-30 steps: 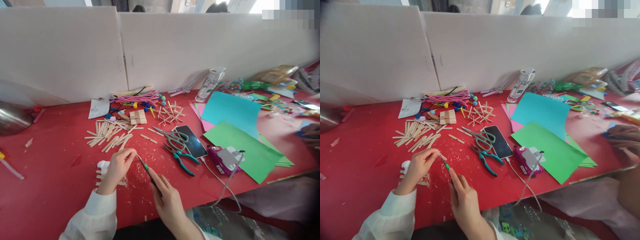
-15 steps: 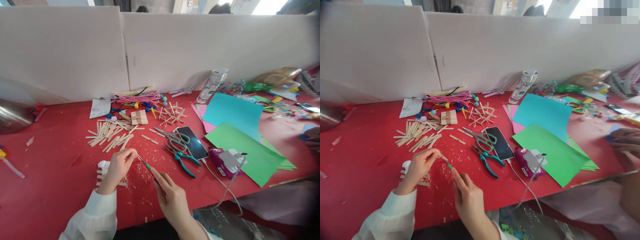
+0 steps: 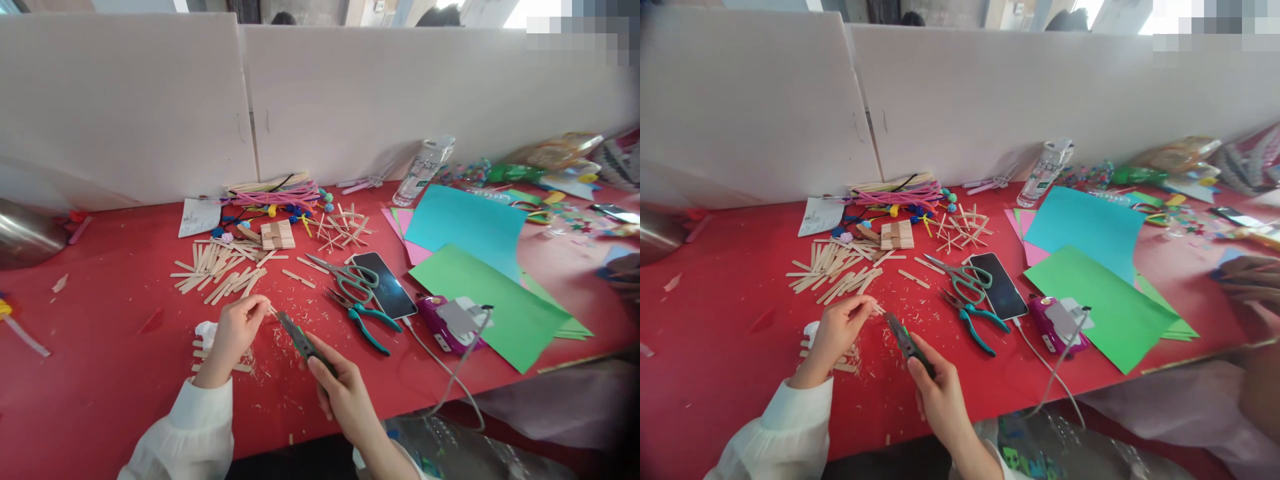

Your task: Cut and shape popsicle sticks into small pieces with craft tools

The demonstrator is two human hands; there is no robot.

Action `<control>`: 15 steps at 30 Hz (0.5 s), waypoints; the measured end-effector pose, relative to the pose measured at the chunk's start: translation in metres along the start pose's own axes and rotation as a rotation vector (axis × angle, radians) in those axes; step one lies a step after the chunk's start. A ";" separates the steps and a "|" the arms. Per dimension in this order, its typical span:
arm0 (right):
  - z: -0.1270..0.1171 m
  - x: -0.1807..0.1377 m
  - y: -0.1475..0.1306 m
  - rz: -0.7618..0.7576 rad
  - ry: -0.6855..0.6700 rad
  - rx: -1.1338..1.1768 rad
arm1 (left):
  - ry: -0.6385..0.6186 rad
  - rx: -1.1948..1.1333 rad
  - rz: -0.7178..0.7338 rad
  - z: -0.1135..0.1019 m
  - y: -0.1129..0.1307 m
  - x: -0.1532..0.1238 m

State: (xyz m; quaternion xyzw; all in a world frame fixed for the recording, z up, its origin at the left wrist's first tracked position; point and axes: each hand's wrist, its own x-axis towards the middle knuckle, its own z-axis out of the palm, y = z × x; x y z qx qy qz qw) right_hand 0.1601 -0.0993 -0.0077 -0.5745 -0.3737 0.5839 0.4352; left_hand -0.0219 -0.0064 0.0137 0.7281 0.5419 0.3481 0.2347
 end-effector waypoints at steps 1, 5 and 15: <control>-0.001 0.000 0.001 -0.061 0.013 -0.052 | 0.001 0.007 -0.016 0.000 0.000 0.000; -0.005 -0.002 0.002 -0.351 0.051 -0.300 | -0.001 0.007 -0.033 0.000 -0.001 0.000; -0.004 0.000 -0.002 -0.675 0.106 -0.757 | 0.015 0.017 0.009 0.001 -0.003 0.000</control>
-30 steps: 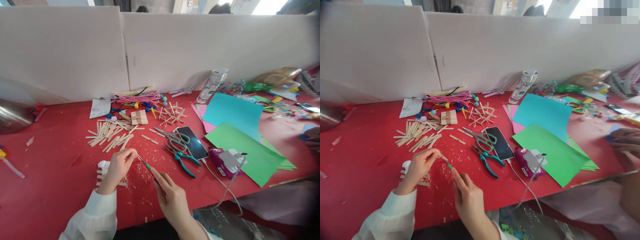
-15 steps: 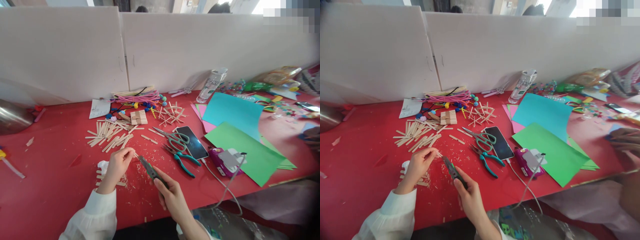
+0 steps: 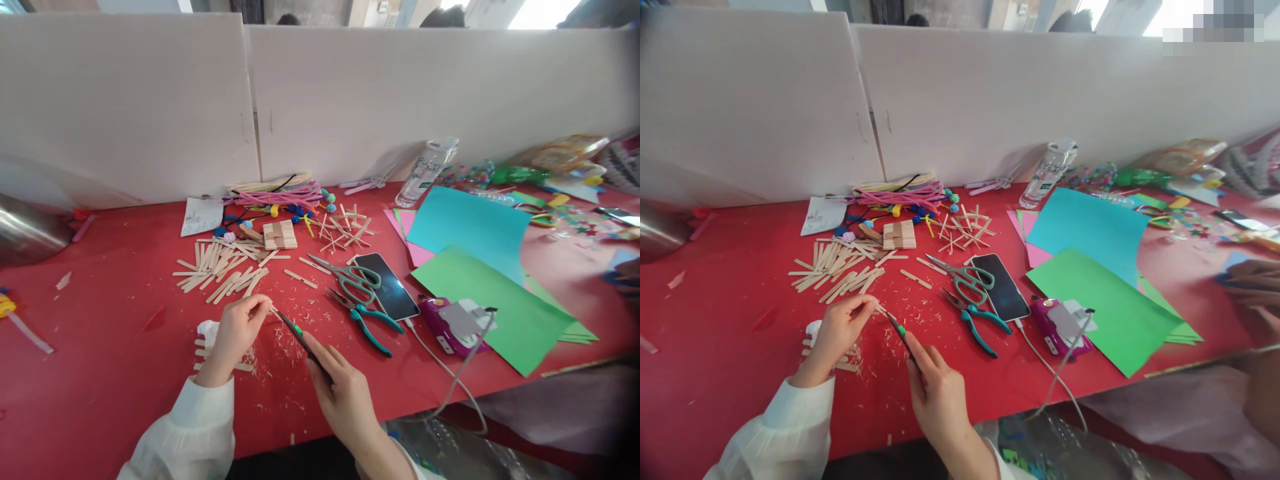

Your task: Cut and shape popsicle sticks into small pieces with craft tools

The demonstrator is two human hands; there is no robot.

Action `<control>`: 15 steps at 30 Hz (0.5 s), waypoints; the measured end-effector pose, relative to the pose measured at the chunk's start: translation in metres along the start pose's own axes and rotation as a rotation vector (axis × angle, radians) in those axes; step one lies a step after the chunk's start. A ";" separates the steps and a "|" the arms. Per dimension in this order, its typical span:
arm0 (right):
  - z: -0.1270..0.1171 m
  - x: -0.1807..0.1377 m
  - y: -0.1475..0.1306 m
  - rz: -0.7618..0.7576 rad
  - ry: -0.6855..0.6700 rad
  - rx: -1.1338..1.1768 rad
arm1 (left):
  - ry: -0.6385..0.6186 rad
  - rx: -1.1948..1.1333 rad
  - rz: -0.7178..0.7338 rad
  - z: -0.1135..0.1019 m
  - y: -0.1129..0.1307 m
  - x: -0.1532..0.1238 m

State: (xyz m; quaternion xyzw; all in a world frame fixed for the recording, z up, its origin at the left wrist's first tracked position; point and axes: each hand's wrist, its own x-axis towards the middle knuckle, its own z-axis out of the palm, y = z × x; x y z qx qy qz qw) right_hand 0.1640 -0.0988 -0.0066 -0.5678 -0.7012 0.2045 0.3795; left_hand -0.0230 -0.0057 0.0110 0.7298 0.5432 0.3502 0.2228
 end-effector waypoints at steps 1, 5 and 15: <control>0.000 0.000 -0.001 -0.029 0.012 -0.045 | 0.001 0.002 0.000 0.000 0.000 0.000; 0.001 -0.001 -0.003 -0.105 0.055 -0.200 | -0.003 0.001 0.020 0.000 0.001 -0.001; -0.002 0.004 -0.004 0.227 -0.091 0.271 | -0.028 -0.033 0.017 -0.002 0.002 0.000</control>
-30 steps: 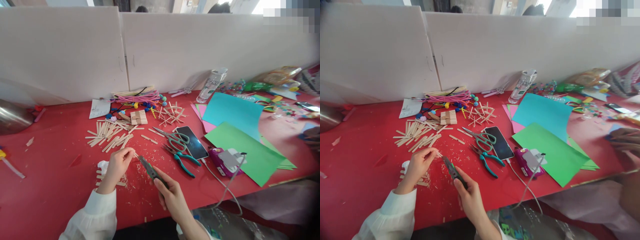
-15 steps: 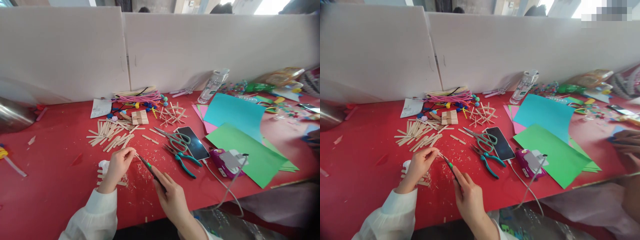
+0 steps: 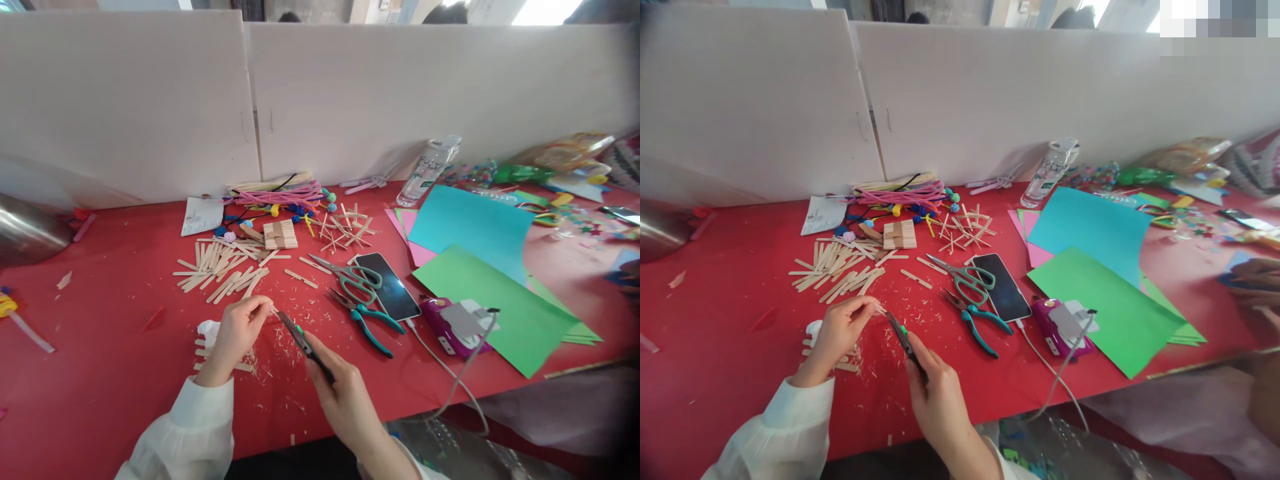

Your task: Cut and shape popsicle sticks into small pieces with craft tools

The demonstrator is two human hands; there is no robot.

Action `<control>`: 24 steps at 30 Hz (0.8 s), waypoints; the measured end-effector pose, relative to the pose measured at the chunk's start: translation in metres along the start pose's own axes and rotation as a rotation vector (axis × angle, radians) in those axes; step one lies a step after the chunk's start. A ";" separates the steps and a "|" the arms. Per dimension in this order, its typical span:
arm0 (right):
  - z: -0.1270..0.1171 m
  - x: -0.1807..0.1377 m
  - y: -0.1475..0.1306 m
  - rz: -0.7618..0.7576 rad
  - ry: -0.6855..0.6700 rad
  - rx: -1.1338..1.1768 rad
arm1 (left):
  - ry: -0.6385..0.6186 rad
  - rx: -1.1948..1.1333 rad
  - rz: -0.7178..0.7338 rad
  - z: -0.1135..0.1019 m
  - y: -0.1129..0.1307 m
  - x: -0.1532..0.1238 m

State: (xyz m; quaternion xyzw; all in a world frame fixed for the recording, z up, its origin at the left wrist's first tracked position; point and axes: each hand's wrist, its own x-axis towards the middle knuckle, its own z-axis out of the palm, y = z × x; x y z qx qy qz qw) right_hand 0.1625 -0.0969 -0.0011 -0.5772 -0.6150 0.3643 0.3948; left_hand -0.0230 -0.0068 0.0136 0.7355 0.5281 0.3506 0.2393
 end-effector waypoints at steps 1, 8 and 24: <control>0.000 0.001 0.001 0.093 -0.022 0.111 | -0.008 -0.009 -0.012 0.000 -0.001 0.000; 0.008 0.000 0.009 0.448 -0.052 0.528 | -0.043 -0.086 -0.110 0.002 -0.009 -0.001; 0.005 -0.005 -0.001 -0.280 0.143 -0.317 | 0.012 0.019 -0.047 0.002 -0.004 -0.001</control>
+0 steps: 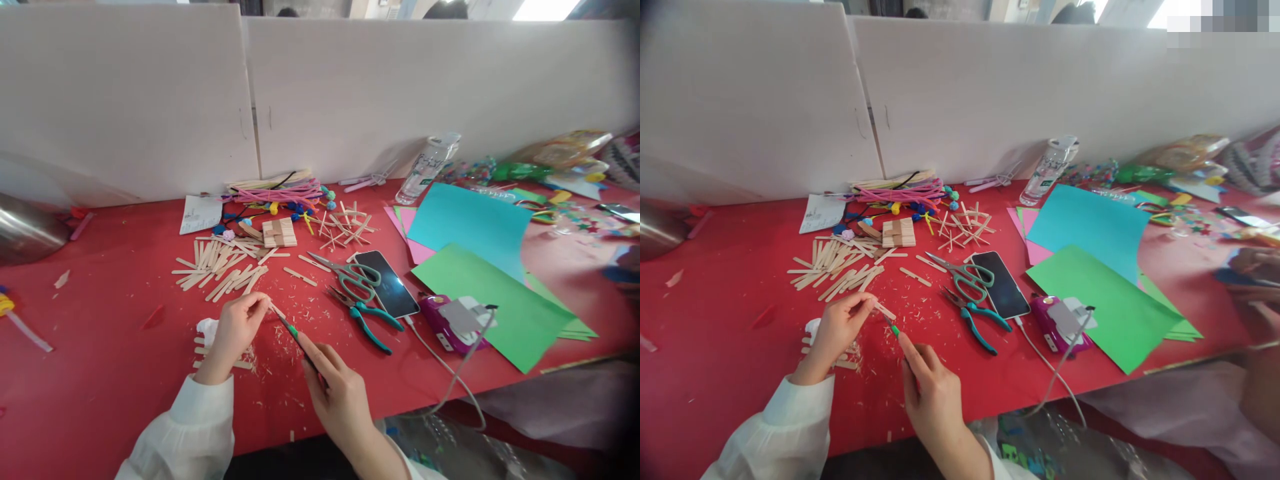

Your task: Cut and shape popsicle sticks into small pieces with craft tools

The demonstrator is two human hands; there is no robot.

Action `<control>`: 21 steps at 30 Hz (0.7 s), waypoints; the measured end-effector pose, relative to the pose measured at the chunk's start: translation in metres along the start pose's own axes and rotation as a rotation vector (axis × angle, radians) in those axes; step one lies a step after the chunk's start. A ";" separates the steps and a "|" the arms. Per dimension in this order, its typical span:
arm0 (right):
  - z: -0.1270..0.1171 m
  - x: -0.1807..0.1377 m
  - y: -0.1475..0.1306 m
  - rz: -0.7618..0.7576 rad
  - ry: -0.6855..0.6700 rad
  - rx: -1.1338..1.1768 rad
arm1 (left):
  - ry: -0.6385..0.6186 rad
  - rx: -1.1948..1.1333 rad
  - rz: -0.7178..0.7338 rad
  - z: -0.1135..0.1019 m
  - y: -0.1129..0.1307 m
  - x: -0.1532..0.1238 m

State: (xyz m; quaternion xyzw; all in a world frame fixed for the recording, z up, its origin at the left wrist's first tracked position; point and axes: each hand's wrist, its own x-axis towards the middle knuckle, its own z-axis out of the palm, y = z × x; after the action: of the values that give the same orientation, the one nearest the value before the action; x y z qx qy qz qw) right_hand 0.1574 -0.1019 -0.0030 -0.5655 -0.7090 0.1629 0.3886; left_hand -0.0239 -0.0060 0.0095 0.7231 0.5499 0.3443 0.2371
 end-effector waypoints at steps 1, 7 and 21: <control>0.001 0.000 0.000 -0.013 0.011 -0.028 | 0.002 0.004 0.003 0.000 0.000 0.000; 0.005 -0.003 0.000 -0.064 0.012 -0.153 | 0.021 0.034 0.017 0.000 0.004 0.000; 0.003 -0.003 -0.003 -0.108 0.010 -0.368 | 0.023 0.063 0.025 -0.001 0.001 -0.001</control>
State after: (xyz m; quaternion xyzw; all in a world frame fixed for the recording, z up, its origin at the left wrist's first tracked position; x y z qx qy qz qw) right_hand 0.1534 -0.1046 -0.0046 -0.5890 -0.7541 0.0069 0.2903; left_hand -0.0238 -0.0070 0.0103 0.7331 0.5540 0.3381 0.2034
